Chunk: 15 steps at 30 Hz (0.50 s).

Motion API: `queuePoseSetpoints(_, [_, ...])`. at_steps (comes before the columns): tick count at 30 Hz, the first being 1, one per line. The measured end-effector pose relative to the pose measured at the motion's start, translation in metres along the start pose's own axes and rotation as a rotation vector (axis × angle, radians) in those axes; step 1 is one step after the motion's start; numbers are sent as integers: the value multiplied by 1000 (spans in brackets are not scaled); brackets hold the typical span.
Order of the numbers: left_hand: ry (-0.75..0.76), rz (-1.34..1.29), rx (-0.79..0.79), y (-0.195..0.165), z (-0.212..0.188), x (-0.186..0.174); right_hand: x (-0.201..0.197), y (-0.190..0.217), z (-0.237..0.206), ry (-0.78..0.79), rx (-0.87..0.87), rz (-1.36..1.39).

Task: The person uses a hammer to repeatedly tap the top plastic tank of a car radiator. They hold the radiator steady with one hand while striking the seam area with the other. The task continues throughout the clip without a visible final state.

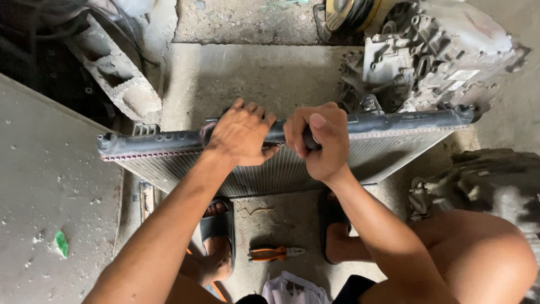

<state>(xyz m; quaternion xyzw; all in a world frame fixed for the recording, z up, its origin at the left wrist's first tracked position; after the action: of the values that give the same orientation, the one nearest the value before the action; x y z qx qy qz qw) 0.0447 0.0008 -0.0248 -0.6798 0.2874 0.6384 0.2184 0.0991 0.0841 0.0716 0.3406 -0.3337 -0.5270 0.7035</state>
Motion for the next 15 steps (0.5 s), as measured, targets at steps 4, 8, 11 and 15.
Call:
queuePoseSetpoints(4, [-106,-56,48,-3,-2,-5,4,6,2,50,-9,-92])
queuePoseSetpoints(8, [-154,-86,71,-4,-4,0,11,13,8,76,-18,-86])
queuePoseSetpoints(11, [-187,-24,90,-1,-1,2,11,16,10,64,-45,-60])
queuePoseSetpoints(15, [-131,10,89,-3,-1,14,16,11,-4,76,-19,-73])
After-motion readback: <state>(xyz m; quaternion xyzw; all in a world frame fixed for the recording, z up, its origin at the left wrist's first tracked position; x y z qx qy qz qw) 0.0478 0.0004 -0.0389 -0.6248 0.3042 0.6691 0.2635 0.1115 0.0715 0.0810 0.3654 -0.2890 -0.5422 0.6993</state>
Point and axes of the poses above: each hand's wrist, its own z-axis towards the middle knuckle, its own x-axis out of the palm, y = z × x, the point moved 10 cm from there along z, towards the middle knuckle, and after that the axes turned 3 degrees about -y, right-handed, at the moved point
